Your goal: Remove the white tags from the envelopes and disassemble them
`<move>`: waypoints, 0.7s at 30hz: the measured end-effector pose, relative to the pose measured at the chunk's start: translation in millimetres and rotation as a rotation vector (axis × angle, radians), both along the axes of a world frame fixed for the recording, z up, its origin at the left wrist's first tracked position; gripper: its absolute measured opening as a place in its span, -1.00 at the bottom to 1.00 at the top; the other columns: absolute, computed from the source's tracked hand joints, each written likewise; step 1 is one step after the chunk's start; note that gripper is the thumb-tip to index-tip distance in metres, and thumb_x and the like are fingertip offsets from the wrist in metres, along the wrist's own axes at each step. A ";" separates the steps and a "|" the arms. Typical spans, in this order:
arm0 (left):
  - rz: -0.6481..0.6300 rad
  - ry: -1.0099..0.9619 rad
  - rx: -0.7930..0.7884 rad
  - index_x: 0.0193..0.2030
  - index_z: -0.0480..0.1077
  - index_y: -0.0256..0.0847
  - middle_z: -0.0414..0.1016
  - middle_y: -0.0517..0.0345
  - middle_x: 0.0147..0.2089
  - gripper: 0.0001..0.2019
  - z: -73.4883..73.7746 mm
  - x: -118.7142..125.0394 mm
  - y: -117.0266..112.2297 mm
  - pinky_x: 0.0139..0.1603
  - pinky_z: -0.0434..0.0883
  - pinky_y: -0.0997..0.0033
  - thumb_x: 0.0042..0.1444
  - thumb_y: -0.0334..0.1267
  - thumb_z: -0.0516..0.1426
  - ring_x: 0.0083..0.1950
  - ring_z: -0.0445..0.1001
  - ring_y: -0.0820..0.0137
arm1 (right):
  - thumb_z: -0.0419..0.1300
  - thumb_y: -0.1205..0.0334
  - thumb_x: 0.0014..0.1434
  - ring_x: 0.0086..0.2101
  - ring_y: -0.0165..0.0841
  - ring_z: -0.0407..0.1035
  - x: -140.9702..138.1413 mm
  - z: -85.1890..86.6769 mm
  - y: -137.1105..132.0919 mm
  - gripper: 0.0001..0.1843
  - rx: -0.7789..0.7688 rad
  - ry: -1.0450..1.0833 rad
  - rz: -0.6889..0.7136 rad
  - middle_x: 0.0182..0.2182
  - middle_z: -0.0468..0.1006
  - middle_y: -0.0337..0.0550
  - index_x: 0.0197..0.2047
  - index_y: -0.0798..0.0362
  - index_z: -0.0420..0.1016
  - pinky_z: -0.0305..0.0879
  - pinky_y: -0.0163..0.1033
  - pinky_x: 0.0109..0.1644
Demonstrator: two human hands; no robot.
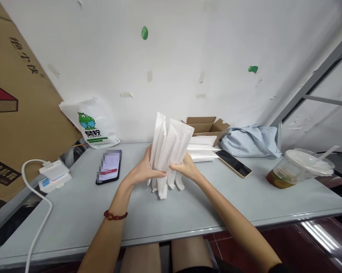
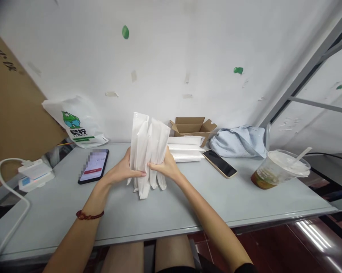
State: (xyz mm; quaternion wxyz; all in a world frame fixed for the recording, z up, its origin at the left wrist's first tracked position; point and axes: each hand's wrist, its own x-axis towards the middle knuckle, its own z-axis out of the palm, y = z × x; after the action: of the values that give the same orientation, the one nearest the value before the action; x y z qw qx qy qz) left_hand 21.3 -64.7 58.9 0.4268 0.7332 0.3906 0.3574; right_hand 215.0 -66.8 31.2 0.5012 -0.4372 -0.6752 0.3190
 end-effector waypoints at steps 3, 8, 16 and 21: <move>0.117 -0.120 -0.064 0.19 0.10 -0.29 0.29 -0.12 0.13 -0.20 -5.8 5.7 2.9 0.16 0.26 0.06 -0.25 -0.29 0.30 0.17 0.30 0.08 | 0.37 0.04 -0.17 0.12 -0.06 0.16 2.2 -0.8 -2.7 -0.27 -0.033 -0.002 -0.007 0.01 0.37 -0.03 0.07 0.05 0.30 0.12 0.05 0.18; 0.300 -0.342 -0.101 0.06 0.23 -0.27 0.42 -0.02 -0.02 -0.35 -13.8 11.2 8.0 0.04 0.36 0.12 -0.23 -0.25 0.31 0.04 0.41 0.12 | 0.41 0.06 -0.22 0.15 -0.15 0.13 12.5 1.6 -7.1 -0.09 -0.165 -0.031 0.253 0.07 0.33 -0.07 0.19 0.01 0.17 0.06 0.01 0.24; 0.083 -0.211 -0.082 0.24 0.05 -0.16 0.12 -0.08 0.29 -0.20 -11.6 5.7 7.6 0.25 0.17 0.13 -0.15 -0.18 0.30 0.30 0.14 0.13 | 0.42 0.12 -0.23 0.05 -0.16 0.29 5.9 -22.9 -3.7 -0.26 -0.388 0.144 0.444 0.02 0.43 -0.07 0.06 0.03 0.33 0.25 -0.01 0.14; -0.111 -0.078 -0.131 0.28 -0.01 -0.13 0.06 -0.11 0.31 -0.09 -12.3 1.7 5.1 0.27 0.16 0.07 -0.21 -0.19 0.34 0.32 0.10 0.08 | 0.40 0.18 -0.20 -0.03 -0.15 0.38 4.0 -24.6 -2.4 -0.41 -0.409 0.373 0.330 -0.07 0.51 -0.06 -0.04 0.07 0.41 0.29 -0.02 0.09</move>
State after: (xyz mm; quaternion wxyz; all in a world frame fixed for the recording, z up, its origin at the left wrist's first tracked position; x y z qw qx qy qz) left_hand 22.9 -59.6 46.7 0.5077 0.7098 0.3551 0.3352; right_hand 219.0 -69.2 6.6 0.4593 -0.3475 -0.5554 0.5998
